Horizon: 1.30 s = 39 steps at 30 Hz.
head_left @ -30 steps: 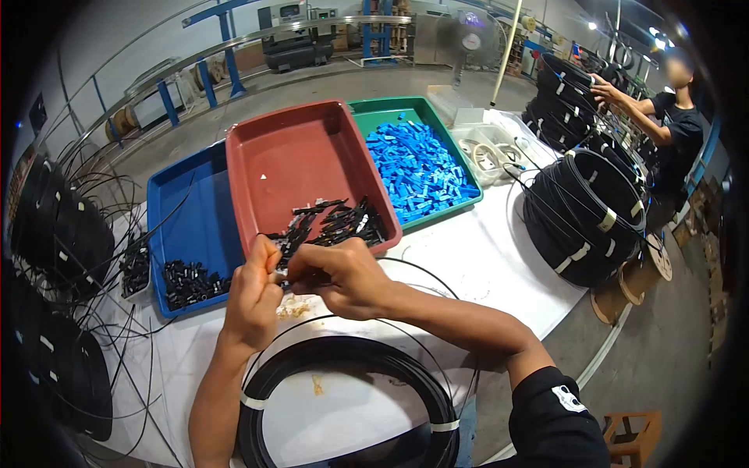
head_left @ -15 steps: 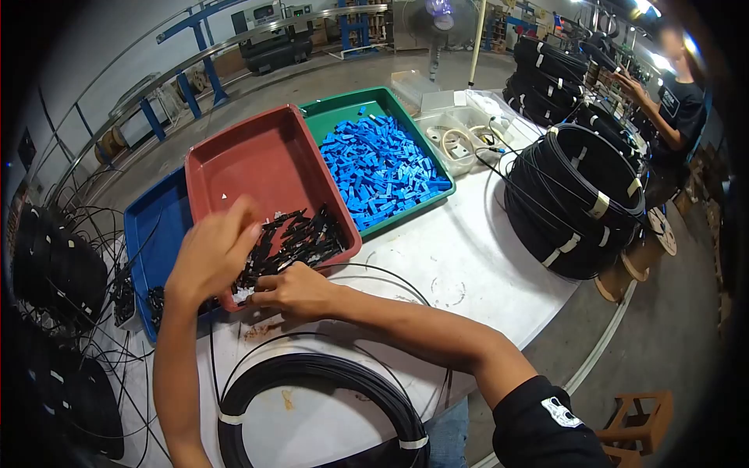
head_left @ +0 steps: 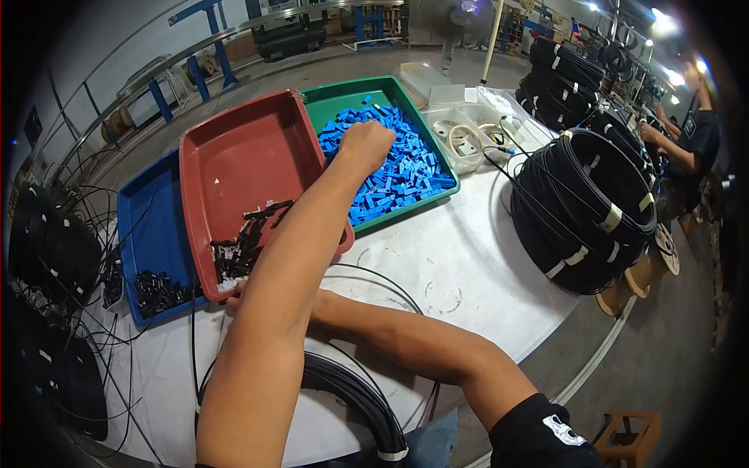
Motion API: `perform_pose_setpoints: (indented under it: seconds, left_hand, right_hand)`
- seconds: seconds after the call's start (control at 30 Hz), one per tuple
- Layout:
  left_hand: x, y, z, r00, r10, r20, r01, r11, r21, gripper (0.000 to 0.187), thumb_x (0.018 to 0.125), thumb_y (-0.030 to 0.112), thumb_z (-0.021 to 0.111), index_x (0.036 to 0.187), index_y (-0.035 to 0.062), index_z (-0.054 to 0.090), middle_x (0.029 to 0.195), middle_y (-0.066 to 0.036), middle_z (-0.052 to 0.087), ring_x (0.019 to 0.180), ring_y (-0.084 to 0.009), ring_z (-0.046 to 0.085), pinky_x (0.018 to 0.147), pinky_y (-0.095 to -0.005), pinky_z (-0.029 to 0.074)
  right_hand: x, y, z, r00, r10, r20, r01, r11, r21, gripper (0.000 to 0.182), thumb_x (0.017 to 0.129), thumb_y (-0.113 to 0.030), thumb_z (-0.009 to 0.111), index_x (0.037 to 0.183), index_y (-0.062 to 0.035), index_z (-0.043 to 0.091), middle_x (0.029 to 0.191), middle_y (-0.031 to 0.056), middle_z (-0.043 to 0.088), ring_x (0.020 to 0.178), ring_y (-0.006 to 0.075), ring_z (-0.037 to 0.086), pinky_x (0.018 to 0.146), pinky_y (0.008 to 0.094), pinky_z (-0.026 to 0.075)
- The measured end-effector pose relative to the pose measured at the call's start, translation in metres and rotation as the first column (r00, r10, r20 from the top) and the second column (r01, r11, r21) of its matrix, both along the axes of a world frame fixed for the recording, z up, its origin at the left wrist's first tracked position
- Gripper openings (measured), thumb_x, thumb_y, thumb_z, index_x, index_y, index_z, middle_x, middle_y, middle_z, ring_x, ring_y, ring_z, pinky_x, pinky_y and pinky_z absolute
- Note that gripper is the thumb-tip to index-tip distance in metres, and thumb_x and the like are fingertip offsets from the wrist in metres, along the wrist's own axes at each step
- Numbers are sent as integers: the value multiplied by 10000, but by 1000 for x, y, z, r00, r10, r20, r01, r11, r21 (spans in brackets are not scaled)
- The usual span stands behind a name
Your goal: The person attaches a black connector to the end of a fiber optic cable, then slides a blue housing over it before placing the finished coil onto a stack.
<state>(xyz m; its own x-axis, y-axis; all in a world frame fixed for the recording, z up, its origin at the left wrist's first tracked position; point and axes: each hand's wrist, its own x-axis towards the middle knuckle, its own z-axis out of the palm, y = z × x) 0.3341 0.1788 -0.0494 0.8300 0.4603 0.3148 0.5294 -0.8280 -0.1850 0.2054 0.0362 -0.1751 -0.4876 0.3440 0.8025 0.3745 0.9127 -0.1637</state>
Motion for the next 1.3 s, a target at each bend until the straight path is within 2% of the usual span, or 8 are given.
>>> perform_pose_setpoints:
  seconds: [0.27,0.37,0.43,0.47,0.73,0.9,1.0,1.3]
  left_hand:
    - [-31,3,6,942,23,335,30,988,-153,205,772,40,782,967,59,725,945,-172,723,923,-347,704,799,-429,562]
    - [-51,12,13,751,-30,660,295,909,-295,294,791,1,758,1072,84,725,921,-143,736,889,-297,724,812,-384,569]
    - [-80,-2,36,716,-8,698,344,874,-342,337,794,-18,748,1113,84,703,918,-126,732,875,-260,720,807,-360,565]
    - [-97,-13,49,675,16,737,405,827,-390,381,797,-36,739,1154,84,681,915,-110,728,860,-223,716,802,-335,562]
    - [-289,-97,61,481,26,876,491,820,-294,220,883,-9,723,1077,37,630,993,13,615,875,-36,577,729,-197,452]
    - [-336,-121,33,266,27,964,594,783,-186,124,910,-17,690,992,26,607,1032,-64,647,884,-109,659,755,-234,531]
    - [-341,-121,28,202,147,968,669,702,-246,111,918,-15,677,979,20,591,1047,-125,663,864,-158,699,748,-280,580]
    - [-340,-122,22,267,51,962,683,694,-226,143,828,-91,733,950,-23,705,1027,-156,702,928,-217,726,819,-307,601]
  right_hand:
    - [-8,9,6,999,41,-26,-42,998,-42,434,871,-252,608,1273,-87,616,1349,159,583,1262,384,518,1072,522,381]
    - [0,6,26,999,36,-26,-35,999,34,429,860,-252,613,1257,-91,621,1306,147,610,1210,364,569,1003,502,459]
    - [10,-1,38,899,-158,408,160,987,28,413,815,-226,634,1208,-99,639,1169,106,657,1017,295,677,739,426,565]
    - [7,0,41,982,-158,108,135,972,194,391,782,-186,638,1163,-100,652,1064,60,665,830,234,713,548,374,547]
    - [38,9,103,962,-132,-239,109,988,-107,280,837,36,676,1092,-79,689,952,107,714,847,297,712,702,386,569]
    - [50,-15,156,966,-92,-243,63,990,-125,169,915,39,628,1064,-15,684,923,129,702,804,265,702,684,330,546]
    - [50,-27,169,988,-114,-105,107,992,-71,354,783,170,570,1070,-2,687,940,148,702,797,268,718,664,331,568]
    - [31,-33,165,998,-41,-50,38,997,-70,423,704,174,561,1066,0,691,957,151,706,820,313,727,719,358,623]
